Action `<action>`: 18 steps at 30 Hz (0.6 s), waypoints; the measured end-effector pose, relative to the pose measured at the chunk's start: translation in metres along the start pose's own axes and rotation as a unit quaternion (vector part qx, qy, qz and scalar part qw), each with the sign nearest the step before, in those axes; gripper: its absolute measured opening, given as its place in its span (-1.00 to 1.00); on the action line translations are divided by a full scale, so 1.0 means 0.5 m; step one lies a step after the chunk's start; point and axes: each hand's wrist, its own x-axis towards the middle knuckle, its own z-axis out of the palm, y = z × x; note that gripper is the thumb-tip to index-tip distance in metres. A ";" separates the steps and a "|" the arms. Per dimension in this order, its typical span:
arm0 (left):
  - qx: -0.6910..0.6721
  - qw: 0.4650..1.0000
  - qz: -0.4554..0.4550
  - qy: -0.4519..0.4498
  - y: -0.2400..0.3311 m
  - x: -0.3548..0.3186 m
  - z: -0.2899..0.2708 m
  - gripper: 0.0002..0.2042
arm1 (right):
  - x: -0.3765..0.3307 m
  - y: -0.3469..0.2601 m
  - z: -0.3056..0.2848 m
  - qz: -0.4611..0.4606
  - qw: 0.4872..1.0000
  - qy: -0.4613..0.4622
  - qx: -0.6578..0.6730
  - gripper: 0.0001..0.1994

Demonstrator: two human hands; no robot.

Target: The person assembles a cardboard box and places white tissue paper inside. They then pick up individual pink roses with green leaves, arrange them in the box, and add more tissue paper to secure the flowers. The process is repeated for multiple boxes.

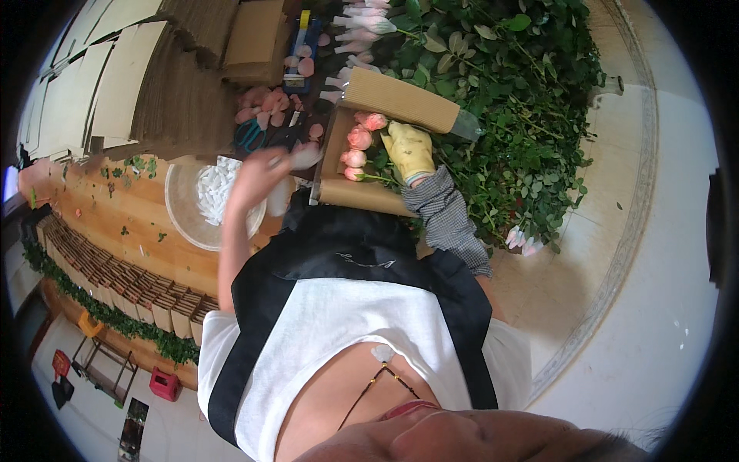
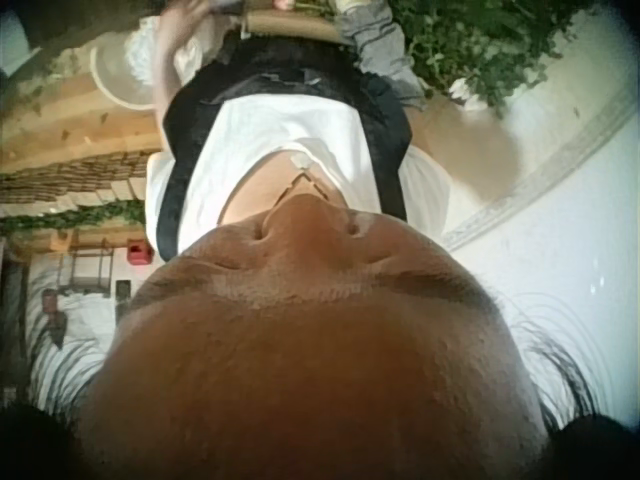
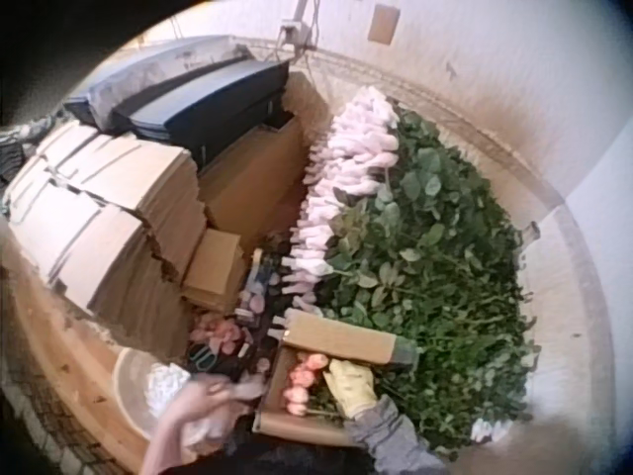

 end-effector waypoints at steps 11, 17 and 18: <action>-0.112 0.981 -0.111 0.112 -0.196 -0.087 -0.016 -0.71 | -0.070 -0.061 -0.131 -0.054 0.949 -0.021 0.310 -0.63; -0.125 0.991 0.042 0.024 -0.012 0.106 0.175 -0.77 | -0.077 -0.070 -0.065 -0.112 0.983 -0.139 0.047 -0.65; -0.169 0.985 -0.012 -0.019 -0.006 0.114 0.188 -0.78 | -0.074 -0.072 -0.047 -0.103 0.976 -0.190 0.016 -0.64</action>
